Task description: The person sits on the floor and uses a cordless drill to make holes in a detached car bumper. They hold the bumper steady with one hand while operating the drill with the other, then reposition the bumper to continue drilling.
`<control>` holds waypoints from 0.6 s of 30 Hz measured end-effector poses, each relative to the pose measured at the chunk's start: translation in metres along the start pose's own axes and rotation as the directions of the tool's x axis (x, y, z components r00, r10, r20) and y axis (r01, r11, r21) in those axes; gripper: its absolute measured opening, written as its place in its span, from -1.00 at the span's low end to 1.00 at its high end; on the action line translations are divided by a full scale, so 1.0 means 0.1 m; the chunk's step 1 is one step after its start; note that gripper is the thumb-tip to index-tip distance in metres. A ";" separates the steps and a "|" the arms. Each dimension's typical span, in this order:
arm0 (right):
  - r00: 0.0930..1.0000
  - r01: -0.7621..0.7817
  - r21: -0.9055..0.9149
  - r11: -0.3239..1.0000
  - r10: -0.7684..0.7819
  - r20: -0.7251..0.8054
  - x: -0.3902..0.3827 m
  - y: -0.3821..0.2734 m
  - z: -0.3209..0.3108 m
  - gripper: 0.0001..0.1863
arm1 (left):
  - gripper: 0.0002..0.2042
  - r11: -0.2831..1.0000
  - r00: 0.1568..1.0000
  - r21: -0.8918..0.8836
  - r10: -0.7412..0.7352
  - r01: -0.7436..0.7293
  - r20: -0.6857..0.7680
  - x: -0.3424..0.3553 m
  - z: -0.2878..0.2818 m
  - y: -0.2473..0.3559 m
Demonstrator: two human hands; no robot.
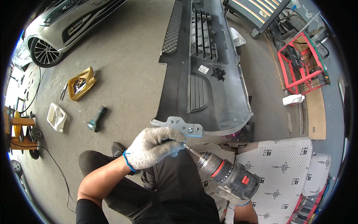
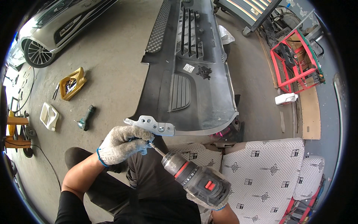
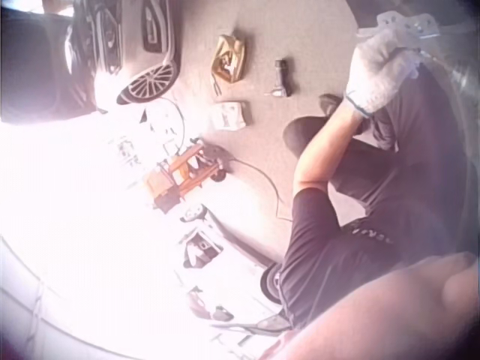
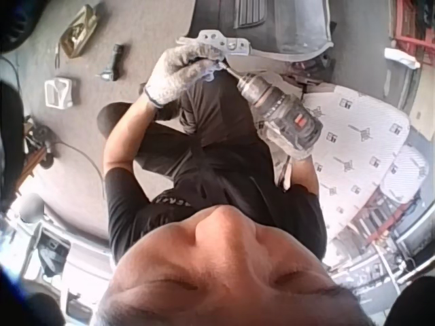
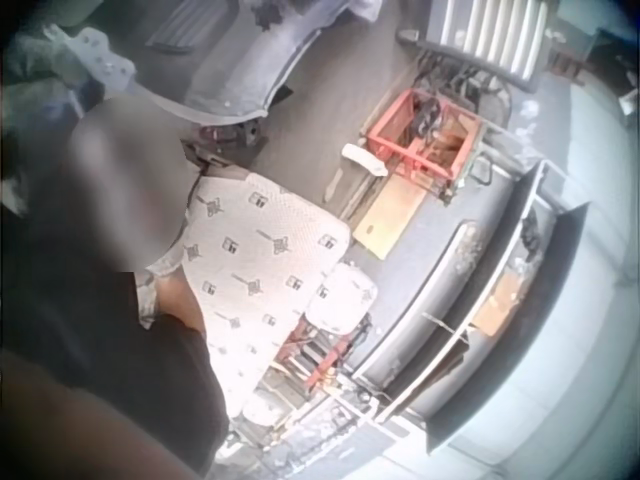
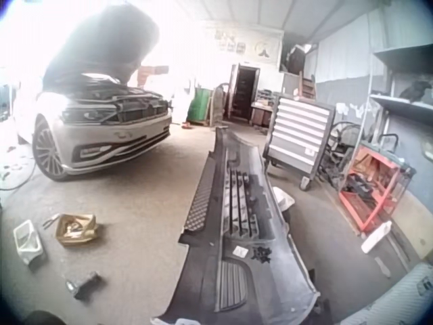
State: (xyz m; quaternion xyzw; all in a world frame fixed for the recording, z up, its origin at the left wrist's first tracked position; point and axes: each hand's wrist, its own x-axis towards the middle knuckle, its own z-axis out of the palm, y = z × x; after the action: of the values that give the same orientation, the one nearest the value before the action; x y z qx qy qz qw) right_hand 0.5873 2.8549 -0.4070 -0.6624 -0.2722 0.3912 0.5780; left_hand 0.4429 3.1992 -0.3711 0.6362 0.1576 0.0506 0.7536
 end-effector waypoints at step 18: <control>0.996 -0.085 -0.157 0.984 0.082 -0.024 0.20 -0.59 0.05 -0.51 | -0.80 0.829 0.948 0.461 0.274 -0.317 0.160 0.17 -0.04 -0.01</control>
State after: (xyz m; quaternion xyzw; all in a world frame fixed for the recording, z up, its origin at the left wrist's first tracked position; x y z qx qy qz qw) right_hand 0.5991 2.8849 -0.3532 -0.7201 -0.2693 0.3867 0.5093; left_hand 0.4572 3.2078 -0.3756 0.8214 0.0317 0.0979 0.5610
